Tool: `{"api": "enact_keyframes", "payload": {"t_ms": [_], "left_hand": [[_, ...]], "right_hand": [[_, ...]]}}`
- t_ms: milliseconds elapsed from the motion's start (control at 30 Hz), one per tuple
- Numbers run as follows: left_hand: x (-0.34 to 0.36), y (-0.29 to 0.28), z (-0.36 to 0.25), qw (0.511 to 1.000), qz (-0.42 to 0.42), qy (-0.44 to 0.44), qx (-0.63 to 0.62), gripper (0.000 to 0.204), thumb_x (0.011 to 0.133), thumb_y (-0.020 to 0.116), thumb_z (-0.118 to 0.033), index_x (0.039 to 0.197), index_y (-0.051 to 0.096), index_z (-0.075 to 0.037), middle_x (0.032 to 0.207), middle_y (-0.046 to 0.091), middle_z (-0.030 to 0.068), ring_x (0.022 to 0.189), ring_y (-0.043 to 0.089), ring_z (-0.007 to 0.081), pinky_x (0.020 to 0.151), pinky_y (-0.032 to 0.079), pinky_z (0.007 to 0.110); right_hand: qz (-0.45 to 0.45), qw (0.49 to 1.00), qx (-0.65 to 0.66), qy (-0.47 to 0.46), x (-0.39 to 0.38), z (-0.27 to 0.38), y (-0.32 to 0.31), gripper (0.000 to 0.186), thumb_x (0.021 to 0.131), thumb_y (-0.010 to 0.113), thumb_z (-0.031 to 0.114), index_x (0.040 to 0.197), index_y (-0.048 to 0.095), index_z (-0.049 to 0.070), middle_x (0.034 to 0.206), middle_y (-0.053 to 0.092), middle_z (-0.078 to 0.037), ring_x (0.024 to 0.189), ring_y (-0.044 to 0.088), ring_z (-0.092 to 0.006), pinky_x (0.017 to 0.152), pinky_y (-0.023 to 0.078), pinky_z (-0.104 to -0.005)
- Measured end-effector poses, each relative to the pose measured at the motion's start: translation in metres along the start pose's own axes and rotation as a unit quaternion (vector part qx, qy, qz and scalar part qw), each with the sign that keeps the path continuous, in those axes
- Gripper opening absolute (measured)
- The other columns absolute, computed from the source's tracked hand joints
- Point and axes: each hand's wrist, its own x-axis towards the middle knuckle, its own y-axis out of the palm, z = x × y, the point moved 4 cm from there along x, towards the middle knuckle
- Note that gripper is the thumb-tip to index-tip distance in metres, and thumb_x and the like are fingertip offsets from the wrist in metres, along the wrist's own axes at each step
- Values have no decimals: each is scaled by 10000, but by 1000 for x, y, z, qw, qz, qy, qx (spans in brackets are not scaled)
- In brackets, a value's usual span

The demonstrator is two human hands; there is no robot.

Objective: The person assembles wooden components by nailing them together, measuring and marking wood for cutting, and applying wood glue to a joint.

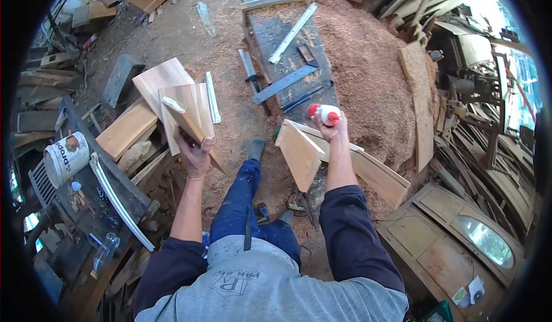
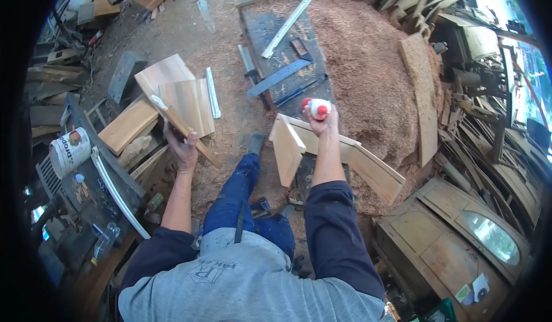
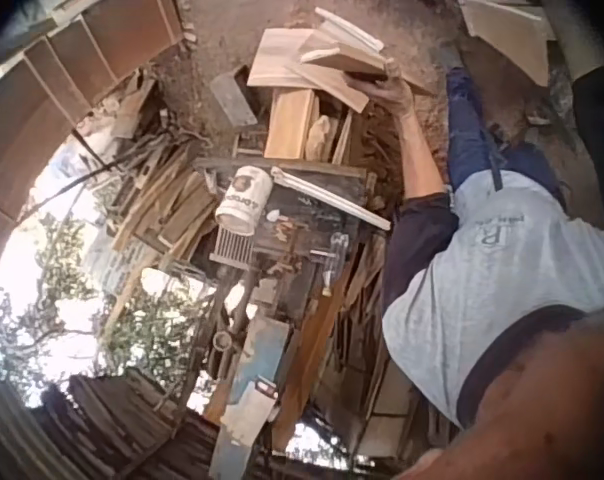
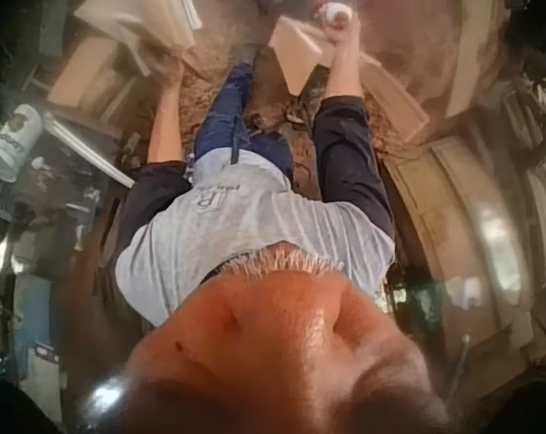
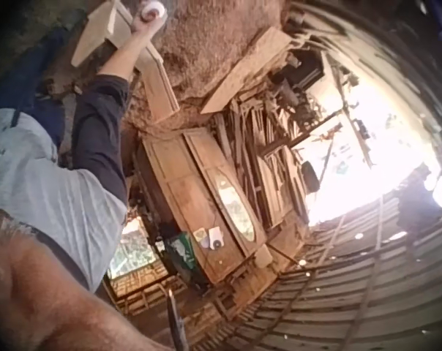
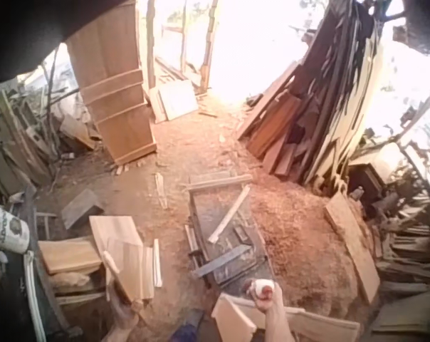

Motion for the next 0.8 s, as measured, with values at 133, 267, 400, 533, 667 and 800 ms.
{"api": "enact_keyframes", "payload": {"t_ms": [133,267,400,533,667,800], "left_hand": [[9,3,11,999,25,-5,29,946,754,746,-540,1355,271,15,1159,469,177,998,531,269,860,454,391],[9,6,15,998,44,23,47,978,737,758,-546,1353,263,30,1166,461,184,1038,512,277,883,443,390],[12,22,-16,994,105,33,-21,997,702,819,-476,1361,262,24,1202,444,170,1090,479,263,916,428,385],[14,30,-62,972,175,34,-151,835,730,817,-300,1357,324,-54,1205,479,77,990,493,157,930,416,359],[20,41,-181,949,252,88,-168,1028,688,805,-506,1397,280,21,1179,489,95,944,513,171,905,418,340],[3,72,-282,874,398,72,-270,1180,625,788,-652,1421,238,24,1146,488,108,914,526,199,852,436,325]], "right_hand": [[-13,998,-36,42,-6,-1,9,483,968,405,406,1180,511,-16,1109,576,-230,980,587,-430,783,588,-501],[-10,999,-33,39,-14,-7,9,567,990,351,478,1256,481,-6,1203,550,-242,1090,550,-450,861,556,-539],[20,1000,-3,13,-27,-7,3,659,988,300,550,1335,416,2,1309,472,-282,1169,495,-484,954,478,-597],[-117,992,30,-41,-60,-13,-43,722,946,473,527,1444,229,64,1349,394,-314,1135,523,-461,914,505,-539],[-131,967,-134,-175,-158,-23,-78,583,948,552,357,1384,379,11,1193,528,-217,968,620,-308,778,544,-402],[-54,922,-232,-305,-274,-43,-85,442,931,605,220,1295,503,-8,1026,613,-106,875,614,-158,724,528,-290]]}}
